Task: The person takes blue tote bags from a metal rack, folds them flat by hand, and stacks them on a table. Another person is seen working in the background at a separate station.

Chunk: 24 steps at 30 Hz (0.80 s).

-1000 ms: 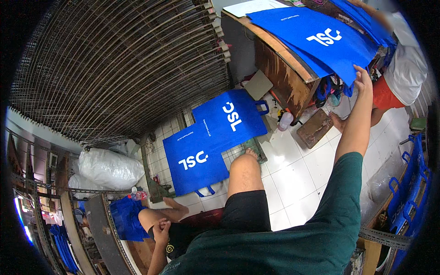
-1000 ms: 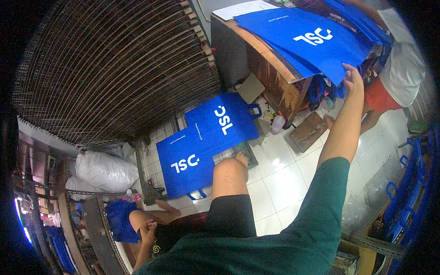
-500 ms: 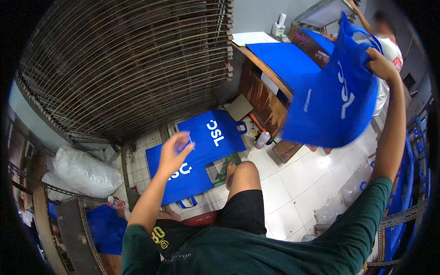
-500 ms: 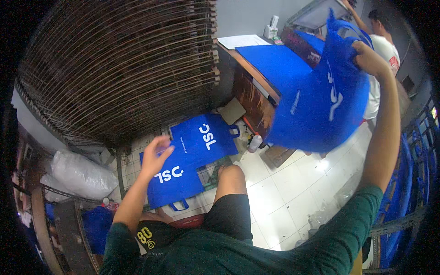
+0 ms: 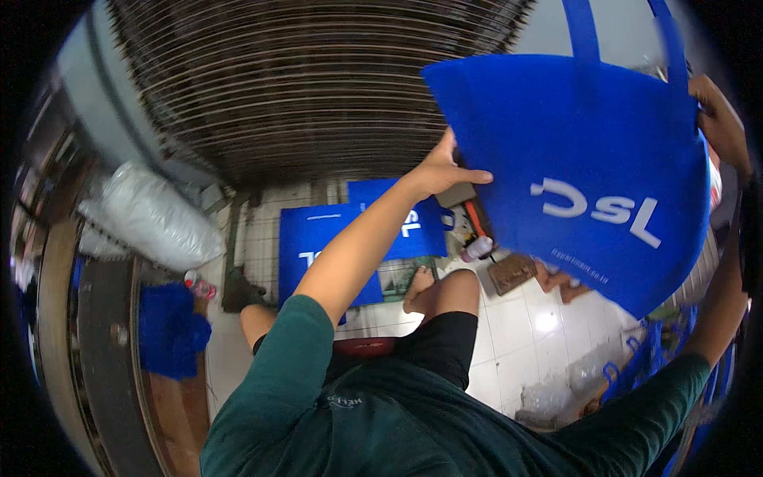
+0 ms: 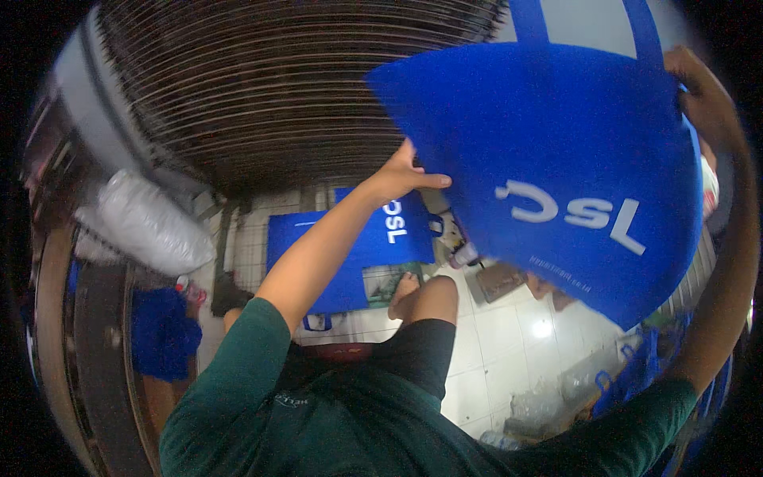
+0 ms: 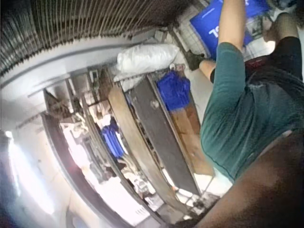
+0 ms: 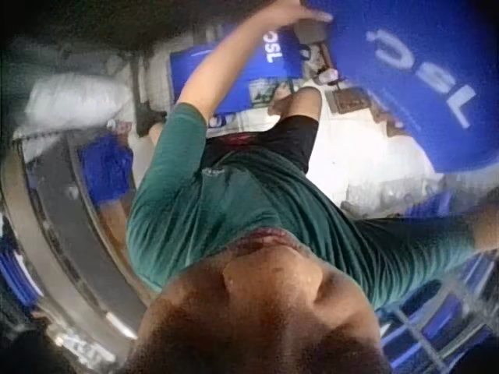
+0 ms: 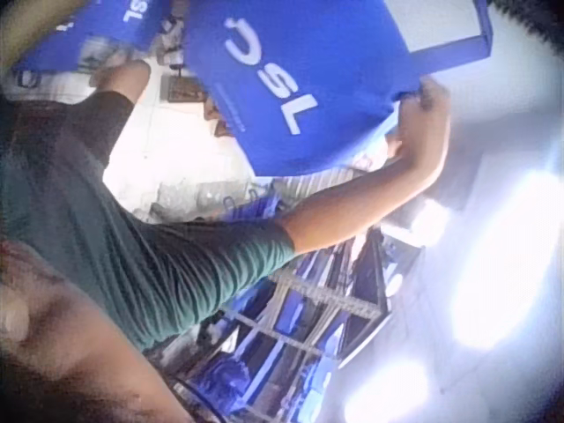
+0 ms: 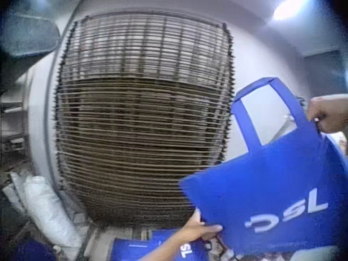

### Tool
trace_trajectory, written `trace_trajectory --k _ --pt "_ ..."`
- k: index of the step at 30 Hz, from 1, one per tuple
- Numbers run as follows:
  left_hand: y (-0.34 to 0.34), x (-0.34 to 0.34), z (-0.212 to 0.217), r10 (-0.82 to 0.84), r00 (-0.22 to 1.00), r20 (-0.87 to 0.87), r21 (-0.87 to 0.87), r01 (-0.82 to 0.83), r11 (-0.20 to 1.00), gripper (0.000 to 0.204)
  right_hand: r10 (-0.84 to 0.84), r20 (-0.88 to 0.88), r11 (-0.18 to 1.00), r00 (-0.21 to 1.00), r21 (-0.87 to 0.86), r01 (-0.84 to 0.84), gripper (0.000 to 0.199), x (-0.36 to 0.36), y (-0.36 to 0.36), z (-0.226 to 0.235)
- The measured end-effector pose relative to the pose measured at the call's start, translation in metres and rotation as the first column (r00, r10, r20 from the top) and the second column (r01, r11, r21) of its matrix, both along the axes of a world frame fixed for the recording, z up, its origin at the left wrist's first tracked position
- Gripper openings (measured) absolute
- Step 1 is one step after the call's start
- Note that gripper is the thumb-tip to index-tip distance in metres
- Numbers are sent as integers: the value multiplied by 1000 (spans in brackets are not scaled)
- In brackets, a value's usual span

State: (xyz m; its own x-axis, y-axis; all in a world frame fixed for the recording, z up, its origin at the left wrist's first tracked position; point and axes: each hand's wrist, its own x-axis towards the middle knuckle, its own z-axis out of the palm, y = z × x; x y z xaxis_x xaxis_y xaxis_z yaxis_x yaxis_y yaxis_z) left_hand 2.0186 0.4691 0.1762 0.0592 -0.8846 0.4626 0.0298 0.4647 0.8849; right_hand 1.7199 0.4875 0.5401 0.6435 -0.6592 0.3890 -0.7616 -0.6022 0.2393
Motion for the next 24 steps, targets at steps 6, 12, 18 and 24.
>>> trace_trajectory --k 6,12,18,24 --pt "123 93 41 17 979 -203 -18 -21 1000 37 219 77 957 973 -213 -198 47 56 -141 -54" --pt "234 198 122 521 849 -93 181 -500 847 49 635 283 772 719 -177 -611 66 259 -125 -155" --pt "329 345 112 651 739 -174 468 -519 715 41 538 718 362 441 275 -891 35 325 26 -258" --pt "384 328 107 863 399 -309 385 -777 498 34 -36 519 -532 854 713 -457 35 303 148 -496"
